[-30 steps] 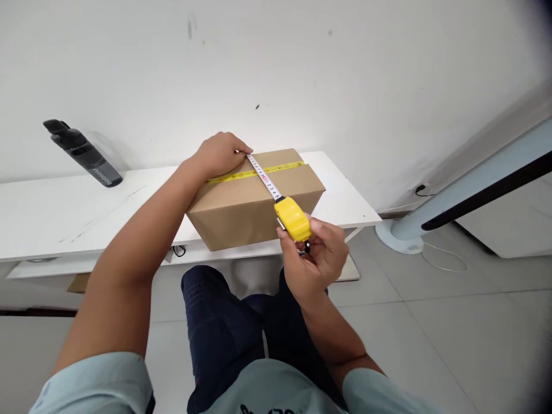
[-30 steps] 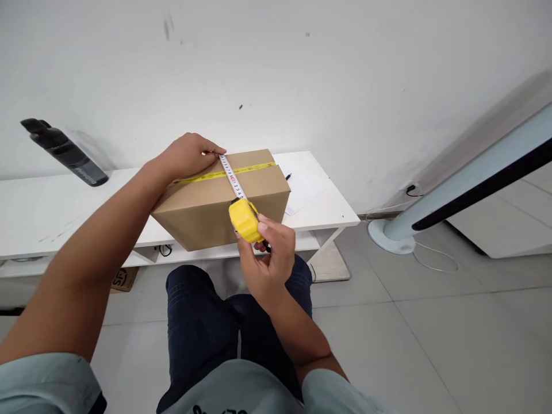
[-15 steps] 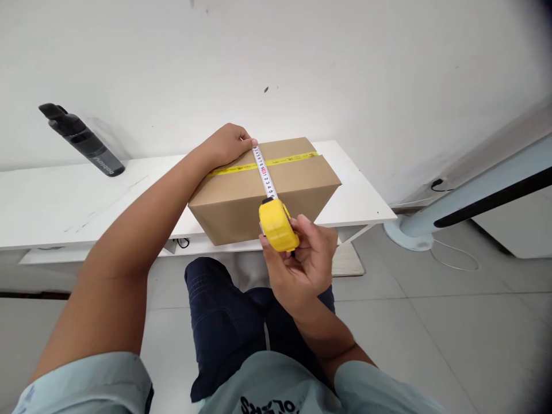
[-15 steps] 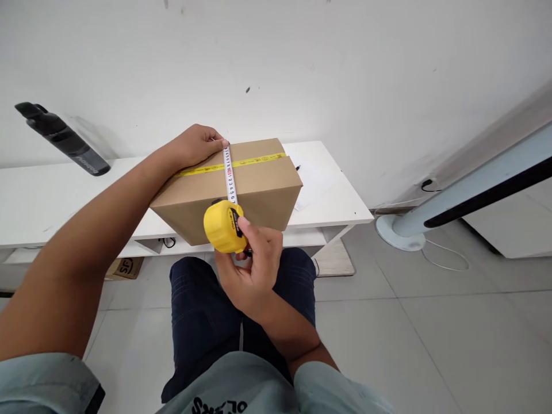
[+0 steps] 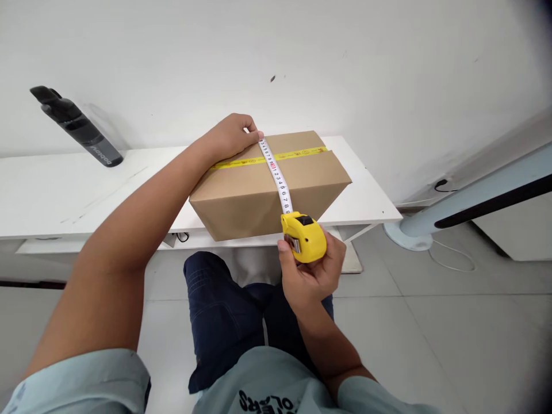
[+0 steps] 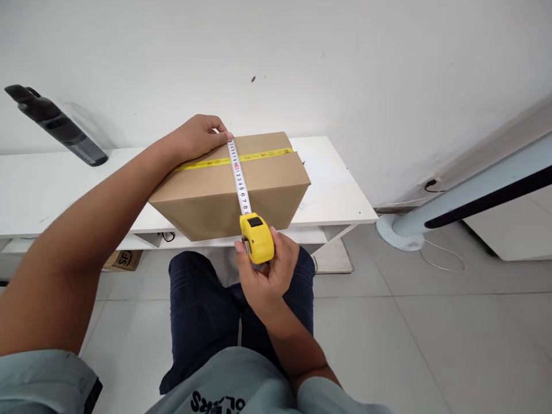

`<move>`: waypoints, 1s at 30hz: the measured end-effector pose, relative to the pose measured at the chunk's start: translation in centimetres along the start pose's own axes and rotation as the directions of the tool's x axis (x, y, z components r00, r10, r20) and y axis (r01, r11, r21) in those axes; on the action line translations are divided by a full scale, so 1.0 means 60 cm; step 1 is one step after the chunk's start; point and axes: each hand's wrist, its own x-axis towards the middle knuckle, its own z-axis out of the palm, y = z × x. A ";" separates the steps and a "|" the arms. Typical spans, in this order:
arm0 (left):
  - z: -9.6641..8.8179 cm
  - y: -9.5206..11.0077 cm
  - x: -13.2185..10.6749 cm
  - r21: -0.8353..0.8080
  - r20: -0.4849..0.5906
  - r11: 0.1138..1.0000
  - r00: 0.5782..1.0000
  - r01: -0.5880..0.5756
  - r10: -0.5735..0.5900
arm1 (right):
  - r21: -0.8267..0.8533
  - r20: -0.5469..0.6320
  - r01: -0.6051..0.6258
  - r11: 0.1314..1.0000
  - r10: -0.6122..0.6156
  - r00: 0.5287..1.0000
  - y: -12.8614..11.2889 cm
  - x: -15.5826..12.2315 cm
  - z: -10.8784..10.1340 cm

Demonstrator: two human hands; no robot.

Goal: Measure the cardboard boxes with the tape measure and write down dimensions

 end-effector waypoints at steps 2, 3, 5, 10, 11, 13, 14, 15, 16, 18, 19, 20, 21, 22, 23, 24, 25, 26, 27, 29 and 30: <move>-0.001 -0.001 0.000 -0.001 0.013 1.000 1.000 -0.002 0.002 | -0.047 -0.056 0.111 0.993 -0.113 0.992 -0.002 0.003 -0.002; -0.001 -0.002 0.000 -0.002 0.012 1.000 1.000 -0.004 0.004 | -0.073 -0.079 0.161 0.984 -0.167 0.983 -0.005 0.007 -0.002; 0.000 -0.004 0.001 -0.004 0.010 1.000 1.000 -0.006 0.006 | -0.104 -0.074 0.208 0.973 -0.216 0.974 -0.013 0.017 0.000; 0.000 -0.003 0.001 0.002 0.007 1.000 1.000 0.000 0.000 | -0.170 -0.068 0.256 0.952 -0.271 0.960 -0.029 0.037 -0.002; 0.000 -0.002 0.001 0.006 0.003 1.000 1.000 0.003 -0.003 | -0.180 -0.061 0.269 0.946 -0.284 0.957 -0.031 0.040 -0.003; 0.001 -0.002 0.002 0.011 -0.006 1.000 1.000 0.004 -0.004 | -0.192 -0.046 0.291 0.937 -0.305 0.951 -0.036 0.044 -0.007; 0.001 -0.002 0.003 0.011 -0.009 1.000 1.000 0.000 0.000 | -0.193 -0.039 0.300 0.934 -0.313 0.949 -0.038 0.045 -0.009; 0.001 -0.003 0.005 0.011 -0.013 1.000 1.000 -0.004 0.004 | -0.192 -0.033 0.305 0.933 -0.317 0.948 -0.041 0.046 -0.010; 0.002 -0.005 0.006 0.012 -0.015 1.000 1.000 -0.007 0.007 | -0.193 -0.032 0.307 0.932 -0.318 0.948 -0.042 0.047 -0.011; 0.003 -0.008 0.010 0.015 -0.017 1.000 1.000 -0.008 0.009 | -0.198 -0.029 0.306 0.931 -0.318 0.948 -0.046 0.049 -0.013; 0.004 -0.009 0.011 0.016 -0.016 1.000 1.000 -0.009 0.009 | -0.201 -0.031 0.306 0.931 -0.318 0.948 -0.047 0.049 -0.014; 0.004 -0.010 0.012 0.016 -0.016 1.000 1.000 -0.009 0.010 | -0.203 -0.034 0.306 0.930 -0.319 0.947 -0.048 0.050 -0.014; 0.004 -0.010 0.012 0.014 -0.015 1.000 1.000 -0.012 0.012 | -0.204 -0.038 0.307 0.930 -0.321 0.946 -0.049 0.050 -0.015; 0.003 -0.009 0.012 0.012 -0.014 1.000 1.000 -0.013 0.013 | -0.203 -0.039 0.310 0.929 -0.324 0.945 -0.050 0.050 -0.016; 0.003 -0.008 0.011 0.012 -0.012 1.000 1.000 -0.012 0.012 | -0.201 -0.040 0.311 0.929 -0.325 0.945 -0.052 0.051 -0.018; 0.003 -0.007 0.010 0.012 -0.012 1.000 1.000 -0.009 0.009 | -0.200 -0.038 0.312 0.929 -0.326 0.945 -0.053 0.052 -0.019; 0.002 -0.006 0.009 0.014 -0.013 1.000 1.000 -0.003 0.003 | -0.202 -0.034 0.313 0.928 -0.326 0.945 -0.054 0.052 -0.020; 0.002 -0.005 0.008 0.017 -0.014 1.000 1.000 0.003 -0.002 | -0.207 -0.031 0.312 0.927 -0.325 0.945 -0.055 0.053 -0.022; 0.002 -0.004 0.007 0.018 -0.016 1.000 1.000 0.007 -0.007 | -0.214 -0.028 0.312 0.926 -0.325 0.945 -0.057 0.054 -0.023; 0.002 -0.003 0.006 0.017 -0.020 1.000 1.000 0.013 -0.013 | -0.228 -0.025 0.315 0.921 -0.329 0.944 -0.058 0.055 -0.025; 0.002 -0.002 0.006 0.014 -0.021 1.000 1.000 0.014 -0.014 | -0.233 -0.022 0.318 0.919 -0.332 0.943 -0.059 0.055 -0.026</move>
